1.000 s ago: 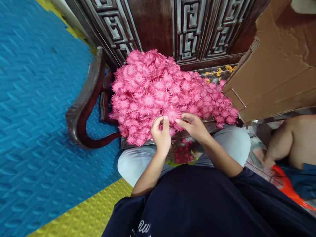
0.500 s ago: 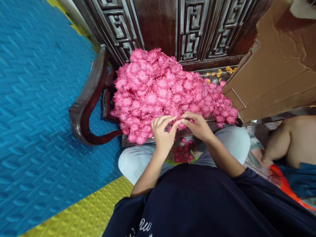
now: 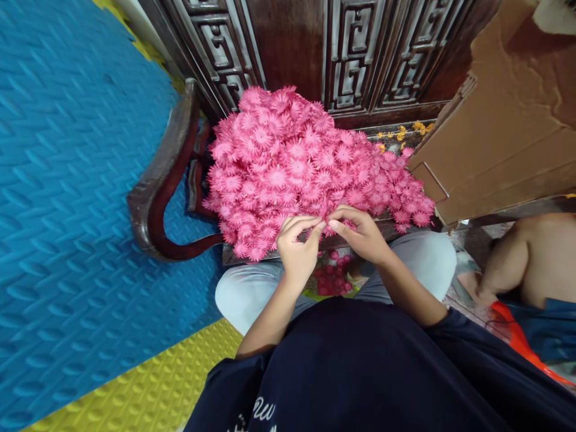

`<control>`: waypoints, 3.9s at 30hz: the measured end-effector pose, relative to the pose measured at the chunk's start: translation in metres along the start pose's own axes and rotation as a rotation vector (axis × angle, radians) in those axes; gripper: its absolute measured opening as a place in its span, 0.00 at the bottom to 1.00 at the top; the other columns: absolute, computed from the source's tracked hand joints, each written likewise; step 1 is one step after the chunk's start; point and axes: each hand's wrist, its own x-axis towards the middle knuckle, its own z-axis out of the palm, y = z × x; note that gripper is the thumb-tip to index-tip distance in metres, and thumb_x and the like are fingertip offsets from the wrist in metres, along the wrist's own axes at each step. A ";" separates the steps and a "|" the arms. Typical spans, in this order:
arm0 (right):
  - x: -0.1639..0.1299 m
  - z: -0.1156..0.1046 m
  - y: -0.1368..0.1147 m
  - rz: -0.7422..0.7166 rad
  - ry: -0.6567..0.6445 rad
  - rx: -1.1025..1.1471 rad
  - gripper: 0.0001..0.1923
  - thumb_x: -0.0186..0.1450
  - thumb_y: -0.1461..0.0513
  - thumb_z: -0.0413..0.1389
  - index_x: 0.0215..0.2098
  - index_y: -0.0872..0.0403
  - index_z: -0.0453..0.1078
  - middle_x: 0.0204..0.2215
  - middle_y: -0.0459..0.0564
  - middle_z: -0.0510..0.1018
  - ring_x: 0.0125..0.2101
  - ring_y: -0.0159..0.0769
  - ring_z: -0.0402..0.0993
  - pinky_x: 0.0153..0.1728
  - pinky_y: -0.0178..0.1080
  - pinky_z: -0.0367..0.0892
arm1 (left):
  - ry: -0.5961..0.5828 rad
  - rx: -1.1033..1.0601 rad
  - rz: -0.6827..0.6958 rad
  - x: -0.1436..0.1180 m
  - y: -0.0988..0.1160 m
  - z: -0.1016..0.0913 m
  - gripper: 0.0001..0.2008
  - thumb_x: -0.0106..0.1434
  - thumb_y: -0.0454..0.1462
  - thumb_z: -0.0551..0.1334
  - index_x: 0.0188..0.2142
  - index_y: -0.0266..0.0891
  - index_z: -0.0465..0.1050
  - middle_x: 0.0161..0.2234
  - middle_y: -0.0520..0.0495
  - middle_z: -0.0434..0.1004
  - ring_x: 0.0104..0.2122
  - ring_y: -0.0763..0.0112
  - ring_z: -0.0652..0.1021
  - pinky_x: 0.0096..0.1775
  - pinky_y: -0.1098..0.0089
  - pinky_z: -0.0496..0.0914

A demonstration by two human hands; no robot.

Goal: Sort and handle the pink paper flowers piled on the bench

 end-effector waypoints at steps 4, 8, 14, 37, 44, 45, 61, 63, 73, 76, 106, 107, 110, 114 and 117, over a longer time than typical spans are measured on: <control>-0.001 0.001 -0.001 0.016 0.055 -0.004 0.13 0.61 0.53 0.56 0.27 0.54 0.69 0.25 0.45 0.71 0.29 0.30 0.66 0.35 0.36 0.63 | -0.019 0.065 0.069 0.000 0.002 0.001 0.03 0.57 0.37 0.65 0.28 0.40 0.76 0.28 0.51 0.79 0.32 0.72 0.76 0.37 0.69 0.69; -0.004 0.005 0.000 0.000 0.108 -0.044 0.11 0.60 0.54 0.57 0.29 0.53 0.67 0.27 0.46 0.72 0.29 0.31 0.67 0.35 0.36 0.63 | 0.001 0.076 0.077 -0.002 0.000 0.005 0.04 0.59 0.37 0.64 0.30 0.41 0.77 0.29 0.50 0.79 0.33 0.71 0.77 0.38 0.68 0.69; -0.009 0.010 0.002 -0.112 0.272 -0.208 0.05 0.63 0.59 0.54 0.32 0.52 0.68 0.29 0.48 0.75 0.30 0.32 0.69 0.36 0.38 0.63 | 0.032 0.077 0.071 -0.004 -0.004 0.010 0.04 0.59 0.38 0.64 0.30 0.41 0.77 0.30 0.50 0.79 0.34 0.71 0.76 0.40 0.68 0.69; 0.003 -0.013 0.028 0.189 0.637 0.173 0.11 0.63 0.55 0.51 0.26 0.52 0.60 0.19 0.41 0.63 0.21 0.28 0.58 0.27 0.34 0.58 | 0.250 -0.140 -0.171 0.022 -0.015 -0.001 0.08 0.61 0.40 0.60 0.28 0.38 0.69 0.26 0.53 0.70 0.28 0.77 0.72 0.34 0.75 0.67; 0.009 -0.023 0.031 0.224 0.613 0.240 0.10 0.56 0.55 0.58 0.25 0.52 0.66 0.19 0.42 0.64 0.22 0.28 0.59 0.28 0.35 0.58 | 0.317 0.148 -0.008 0.119 -0.055 0.003 0.07 0.57 0.38 0.65 0.34 0.38 0.70 0.35 0.46 0.72 0.39 0.67 0.73 0.47 0.66 0.67; 0.010 -0.019 0.030 0.224 0.584 0.270 0.09 0.56 0.56 0.59 0.25 0.52 0.67 0.19 0.42 0.65 0.22 0.28 0.60 0.28 0.35 0.59 | 0.262 0.182 -0.007 0.126 -0.059 0.008 0.12 0.52 0.36 0.68 0.36 0.37 0.71 0.37 0.45 0.72 0.41 0.64 0.73 0.49 0.63 0.66; 0.023 0.001 0.024 0.196 0.525 0.399 0.03 0.54 0.61 0.60 0.26 0.53 0.72 0.25 0.43 0.75 0.27 0.28 0.68 0.34 0.35 0.65 | 0.113 0.083 0.098 0.025 -0.008 0.031 0.09 0.59 0.39 0.63 0.39 0.39 0.74 0.41 0.46 0.78 0.44 0.69 0.76 0.50 0.64 0.68; 0.023 0.003 0.023 0.186 0.508 0.425 0.04 0.54 0.61 0.61 0.26 0.53 0.73 0.25 0.43 0.75 0.28 0.28 0.68 0.35 0.35 0.65 | 0.057 0.144 0.132 0.026 -0.008 0.030 0.08 0.59 0.40 0.63 0.37 0.40 0.76 0.44 0.46 0.78 0.47 0.67 0.76 0.52 0.61 0.66; 0.021 0.001 0.024 0.054 0.308 0.228 0.08 0.59 0.57 0.58 0.30 0.53 0.75 0.29 0.46 0.77 0.32 0.31 0.71 0.38 0.37 0.65 | -0.018 0.049 -0.022 0.026 -0.005 0.024 0.09 0.56 0.41 0.66 0.34 0.39 0.78 0.37 0.46 0.78 0.41 0.68 0.76 0.47 0.64 0.69; 0.020 0.000 0.021 0.015 0.276 0.203 0.07 0.59 0.57 0.58 0.30 0.52 0.75 0.29 0.46 0.76 0.32 0.31 0.70 0.38 0.37 0.64 | -0.044 -0.073 -0.115 0.026 -0.001 0.021 0.08 0.56 0.40 0.66 0.32 0.38 0.78 0.33 0.47 0.80 0.37 0.69 0.78 0.45 0.66 0.70; 0.016 -0.005 0.013 0.059 0.155 0.232 0.10 0.54 0.54 0.63 0.26 0.52 0.73 0.25 0.44 0.71 0.29 0.30 0.66 0.35 0.37 0.62 | -0.058 -0.165 -0.195 0.013 0.000 0.014 0.07 0.56 0.40 0.64 0.28 0.38 0.76 0.29 0.50 0.78 0.29 0.74 0.74 0.33 0.72 0.68; 0.015 -0.005 0.012 0.063 0.144 0.220 0.11 0.54 0.54 0.63 0.25 0.53 0.73 0.24 0.44 0.71 0.29 0.30 0.65 0.35 0.37 0.62 | -0.064 -0.140 -0.161 0.013 0.001 0.013 0.06 0.56 0.39 0.64 0.28 0.38 0.75 0.29 0.50 0.78 0.29 0.73 0.74 0.33 0.72 0.67; 0.014 -0.005 0.012 0.079 0.109 0.214 0.13 0.54 0.53 0.63 0.25 0.54 0.72 0.23 0.44 0.69 0.27 0.29 0.64 0.34 0.36 0.61 | -0.109 -0.079 -0.084 0.014 0.002 0.009 0.06 0.57 0.38 0.63 0.28 0.39 0.74 0.28 0.50 0.77 0.29 0.73 0.73 0.34 0.71 0.66; 0.009 -0.006 0.019 0.133 0.087 0.218 0.13 0.52 0.53 0.64 0.25 0.55 0.73 0.22 0.43 0.69 0.26 0.28 0.63 0.32 0.35 0.60 | -0.188 -0.028 -0.104 0.013 -0.002 0.008 0.06 0.57 0.38 0.63 0.26 0.39 0.73 0.25 0.51 0.75 0.27 0.72 0.71 0.35 0.70 0.65; 0.004 -0.005 0.026 0.190 0.082 0.247 0.14 0.51 0.53 0.65 0.25 0.55 0.73 0.23 0.44 0.71 0.27 0.28 0.65 0.33 0.35 0.61 | -0.228 -0.092 -0.200 0.011 -0.008 0.010 0.05 0.55 0.37 0.62 0.25 0.39 0.73 0.24 0.51 0.73 0.26 0.72 0.70 0.33 0.70 0.64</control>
